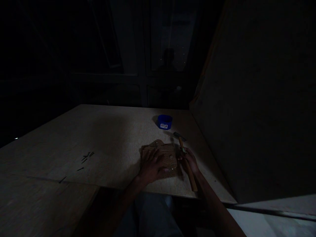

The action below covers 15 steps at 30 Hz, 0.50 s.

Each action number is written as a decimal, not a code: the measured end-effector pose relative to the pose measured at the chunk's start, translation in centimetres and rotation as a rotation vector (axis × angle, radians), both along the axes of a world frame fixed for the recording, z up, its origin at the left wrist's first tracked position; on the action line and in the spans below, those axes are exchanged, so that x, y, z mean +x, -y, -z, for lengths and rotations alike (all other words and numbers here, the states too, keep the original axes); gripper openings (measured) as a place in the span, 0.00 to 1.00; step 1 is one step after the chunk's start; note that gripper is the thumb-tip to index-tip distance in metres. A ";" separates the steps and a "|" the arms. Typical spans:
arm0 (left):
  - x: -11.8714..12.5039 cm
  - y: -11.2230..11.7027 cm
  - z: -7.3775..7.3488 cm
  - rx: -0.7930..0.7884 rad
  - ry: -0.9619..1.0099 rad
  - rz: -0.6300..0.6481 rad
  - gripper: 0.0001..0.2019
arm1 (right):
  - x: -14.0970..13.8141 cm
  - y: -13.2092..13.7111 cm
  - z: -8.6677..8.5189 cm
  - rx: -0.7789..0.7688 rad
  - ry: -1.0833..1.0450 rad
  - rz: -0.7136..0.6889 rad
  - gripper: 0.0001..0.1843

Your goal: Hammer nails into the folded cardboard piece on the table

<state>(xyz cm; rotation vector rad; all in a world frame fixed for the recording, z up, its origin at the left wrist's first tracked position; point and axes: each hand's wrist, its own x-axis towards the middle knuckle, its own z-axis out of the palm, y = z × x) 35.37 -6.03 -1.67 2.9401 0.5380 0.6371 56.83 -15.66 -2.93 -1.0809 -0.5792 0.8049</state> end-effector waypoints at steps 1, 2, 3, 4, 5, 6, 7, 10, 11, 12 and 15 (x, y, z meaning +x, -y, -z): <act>-0.1 -0.1 0.6 -0.006 -0.001 -0.008 0.30 | 0.1 0.0 0.1 -0.002 0.002 -0.004 0.17; -0.3 -0.2 1.0 -0.009 0.003 -0.015 0.31 | 0.1 0.1 0.2 -0.003 0.004 -0.008 0.17; -0.4 -0.3 1.3 -0.009 0.010 -0.024 0.31 | 0.1 0.2 0.3 -0.003 0.005 -0.015 0.17; -0.5 -0.4 1.5 -0.009 0.019 -0.033 0.31 | 0.1 0.2 0.4 0.002 0.002 -0.024 0.17; -0.5 -0.4 1.6 -0.010 0.024 -0.038 0.31 | 0.1 0.3 0.5 0.011 -0.007 -0.038 0.17; -0.5 -0.4 1.6 -0.011 0.022 -0.036 0.31 | 0.1 0.4 0.5 0.025 -0.024 -0.055 0.17; -0.4 -0.4 1.6 -0.016 0.016 -0.033 0.31 | 0.0 0.4 0.6 0.040 -0.046 -0.075 0.17; -0.1 -0.3 1.4 -0.037 -0.003 -0.035 0.33 | -0.3 0.5 0.4 0.063 -0.108 -0.140 0.18; 0.0 -0.2 1.4 -0.042 -0.005 -0.043 0.35 | -0.4 0.5 0.3 0.064 -0.125 -0.156 0.19; 0.0 -0.2 1.5 -0.046 -0.005 -0.049 0.36 | -0.5 0.5 0.2 0.066 -0.142 -0.166 0.19; -0.1 -0.2 1.7 -0.051 -0.016 -0.048 0.38 | -0.6 0.6 0.0 0.105 -0.204 -0.186 0.18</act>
